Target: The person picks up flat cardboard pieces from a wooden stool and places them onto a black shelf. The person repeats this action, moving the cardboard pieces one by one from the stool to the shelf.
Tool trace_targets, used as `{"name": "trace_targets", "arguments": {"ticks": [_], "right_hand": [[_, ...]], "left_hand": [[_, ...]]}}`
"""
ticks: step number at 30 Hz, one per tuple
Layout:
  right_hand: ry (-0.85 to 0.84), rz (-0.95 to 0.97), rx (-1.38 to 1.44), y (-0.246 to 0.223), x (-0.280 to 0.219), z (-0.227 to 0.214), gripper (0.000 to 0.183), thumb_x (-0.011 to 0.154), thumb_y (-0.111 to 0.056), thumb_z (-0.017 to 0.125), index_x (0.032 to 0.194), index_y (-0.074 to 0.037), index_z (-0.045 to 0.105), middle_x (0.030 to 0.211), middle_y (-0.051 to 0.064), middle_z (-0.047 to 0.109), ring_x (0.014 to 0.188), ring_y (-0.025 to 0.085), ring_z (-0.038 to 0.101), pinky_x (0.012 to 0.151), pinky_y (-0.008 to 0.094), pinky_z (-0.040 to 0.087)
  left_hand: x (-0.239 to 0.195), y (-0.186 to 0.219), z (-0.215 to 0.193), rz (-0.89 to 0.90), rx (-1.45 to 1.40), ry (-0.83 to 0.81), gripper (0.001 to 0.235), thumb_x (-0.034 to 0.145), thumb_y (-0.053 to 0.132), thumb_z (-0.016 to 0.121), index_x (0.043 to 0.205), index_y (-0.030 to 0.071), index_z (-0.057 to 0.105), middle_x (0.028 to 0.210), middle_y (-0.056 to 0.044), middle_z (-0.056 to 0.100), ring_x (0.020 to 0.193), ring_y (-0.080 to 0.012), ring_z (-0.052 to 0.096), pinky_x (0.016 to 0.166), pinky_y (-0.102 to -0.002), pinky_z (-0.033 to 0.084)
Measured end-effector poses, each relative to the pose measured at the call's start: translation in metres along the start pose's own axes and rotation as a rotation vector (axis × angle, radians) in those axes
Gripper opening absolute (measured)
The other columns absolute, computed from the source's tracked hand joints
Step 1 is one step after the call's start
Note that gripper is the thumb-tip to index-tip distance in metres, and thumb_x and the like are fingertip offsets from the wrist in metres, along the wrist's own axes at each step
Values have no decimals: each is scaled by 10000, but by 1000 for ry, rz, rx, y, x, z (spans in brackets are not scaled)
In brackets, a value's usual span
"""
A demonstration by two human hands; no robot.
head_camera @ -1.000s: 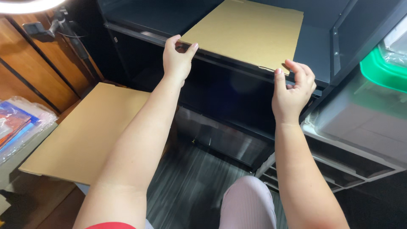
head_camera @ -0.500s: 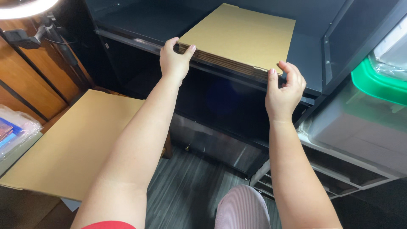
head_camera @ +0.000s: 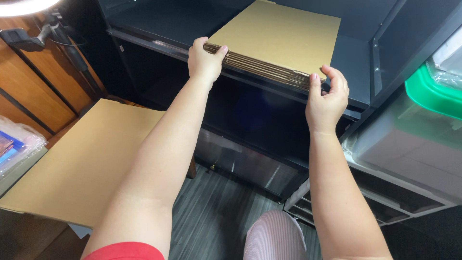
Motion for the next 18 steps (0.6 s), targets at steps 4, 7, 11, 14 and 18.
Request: {"name": "trace_targets", "arguments": {"ticks": [4, 7, 11, 14, 18], "right_hand": [[-8, 20, 36, 4, -1, 0, 274, 1014, -234, 698, 1265, -129, 673, 1273, 48, 656, 1181, 188, 569, 717, 263, 545], [25, -7, 36, -8, -8, -6, 315, 1036, -231, 675, 1328, -123, 627, 1332, 65, 606, 1220, 207, 541, 744, 295, 551], [122, -129, 169, -51, -29, -21, 262, 1048, -113, 620, 1307, -72, 607, 1362, 132, 518, 1278, 236, 522, 818, 295, 539], [55, -162, 333, -51, -54, -10, 298, 1042, -205, 701, 1299, -69, 629, 1335, 113, 511, 1217, 226, 547, 809, 263, 552], [-142, 8, 598, -80, -113, 23, 161, 1001, -115, 697, 1152, -62, 679, 1245, 80, 546, 1211, 172, 581, 853, 202, 568]], "left_hand": [[-2, 1, 2, -25, -20, -3, 712, 909, 384, 745, 1509, 148, 443, 1469, -54, 532, 1290, -247, 609, 1025, -386, 554], [-18, 3, -6, -45, -72, 10, 818, 915, 419, 719, 1578, 152, 322, 1585, -114, 382, 1343, -301, 573, 1047, -424, 554], [-62, 8, -37, -15, -153, -60, 868, 882, 462, 692, 1590, 136, 311, 1635, -136, 250, 1422, -297, 491, 1153, -419, 454], [-117, -4, -70, 137, -131, -169, 813, 953, 323, 750, 1572, 2, 332, 1587, -341, 212, 1485, -468, 389, 1151, -567, 474], [-169, -50, -115, 150, -104, -160, 795, 960, 228, 726, 1559, -59, 288, 1537, -401, 250, 1439, -558, 394, 1116, -638, 474]]}}
Point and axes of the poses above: each hand's wrist, its own x-axis towards the middle knuckle, its own z-axis out of the palm, y = z × x, the point moved 3 cm from there along x, towards the middle knuckle
